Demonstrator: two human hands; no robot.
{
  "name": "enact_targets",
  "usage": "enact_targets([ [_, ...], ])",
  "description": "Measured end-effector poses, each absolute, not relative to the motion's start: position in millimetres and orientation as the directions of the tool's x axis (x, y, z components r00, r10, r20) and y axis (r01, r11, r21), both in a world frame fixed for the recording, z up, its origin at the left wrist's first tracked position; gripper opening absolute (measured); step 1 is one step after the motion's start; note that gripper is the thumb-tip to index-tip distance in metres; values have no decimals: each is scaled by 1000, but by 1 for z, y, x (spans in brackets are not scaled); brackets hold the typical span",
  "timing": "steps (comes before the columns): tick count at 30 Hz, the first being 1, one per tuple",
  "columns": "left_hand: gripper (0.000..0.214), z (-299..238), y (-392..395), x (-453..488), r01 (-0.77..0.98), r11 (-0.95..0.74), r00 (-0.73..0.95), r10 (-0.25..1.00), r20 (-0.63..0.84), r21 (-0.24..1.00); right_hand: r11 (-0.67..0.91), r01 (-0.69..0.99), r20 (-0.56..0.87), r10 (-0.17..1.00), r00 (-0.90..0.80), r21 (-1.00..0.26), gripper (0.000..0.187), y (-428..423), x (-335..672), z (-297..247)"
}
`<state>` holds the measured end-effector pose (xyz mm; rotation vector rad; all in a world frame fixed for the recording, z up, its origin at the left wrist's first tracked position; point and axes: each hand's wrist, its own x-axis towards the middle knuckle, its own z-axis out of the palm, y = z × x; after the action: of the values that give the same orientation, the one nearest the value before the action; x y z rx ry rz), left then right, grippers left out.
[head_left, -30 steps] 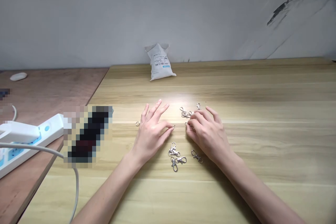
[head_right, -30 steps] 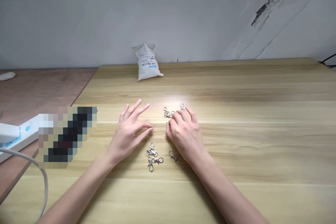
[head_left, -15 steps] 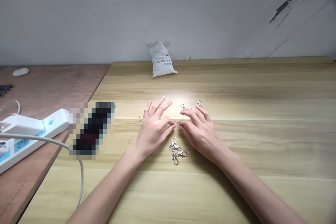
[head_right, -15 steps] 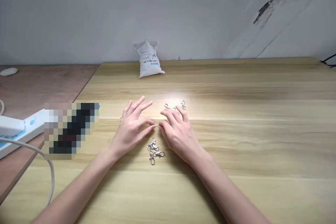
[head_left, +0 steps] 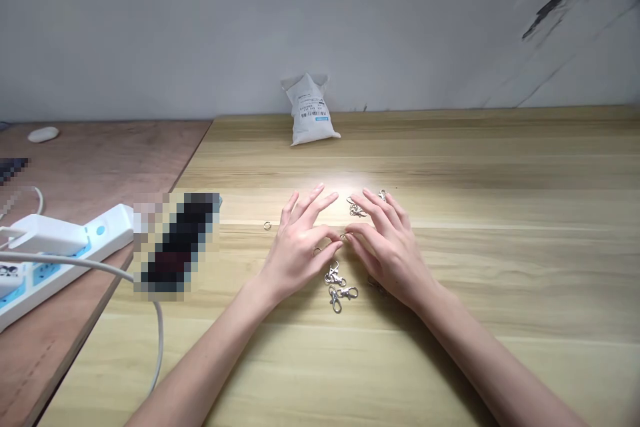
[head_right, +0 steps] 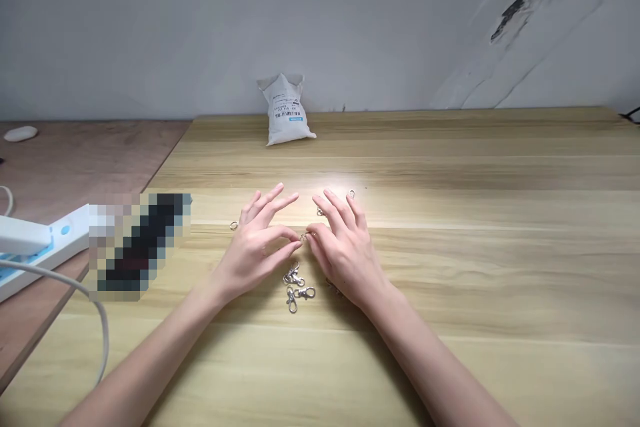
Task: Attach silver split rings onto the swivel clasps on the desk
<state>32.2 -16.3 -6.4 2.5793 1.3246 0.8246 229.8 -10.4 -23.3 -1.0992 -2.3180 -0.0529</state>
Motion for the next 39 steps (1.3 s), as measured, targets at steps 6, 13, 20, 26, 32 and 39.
enact_targets([
  [6, 11, -3, -18, 34, 705, -606, 428, 778, 460, 369, 663, 727, 508, 695, -509, -180, 20, -16, 222, -26],
  [13, 11, 1, -21, 40, 665, -635, 429, 756, 495, 393, 628, 762, 555, 695, -457, -159, 17, -19, 214, -28],
  [20, 11, 3, -23, 40, 660, -638, 424, 753, 504, 397, 605, 776, 544, 718, -434, -180, 19, -19, 216, -21],
  [26, 9, -1, -21, 38, 717, -615, 400, 748, 530, 326, 652, 742, 535, 687, -491, -155, 20, -19, 216, -27],
  [32, 10, -2, -15, 30, 709, -598, 411, 781, 471, 374, 696, 705, 489, 665, -564, -135, 19, -16, 224, -29],
  [39, 14, -3, -11, 25, 667, -625, 455, 773, 443, 405, 706, 691, 515, 655, -554, -154, 15, -12, 230, -24],
])
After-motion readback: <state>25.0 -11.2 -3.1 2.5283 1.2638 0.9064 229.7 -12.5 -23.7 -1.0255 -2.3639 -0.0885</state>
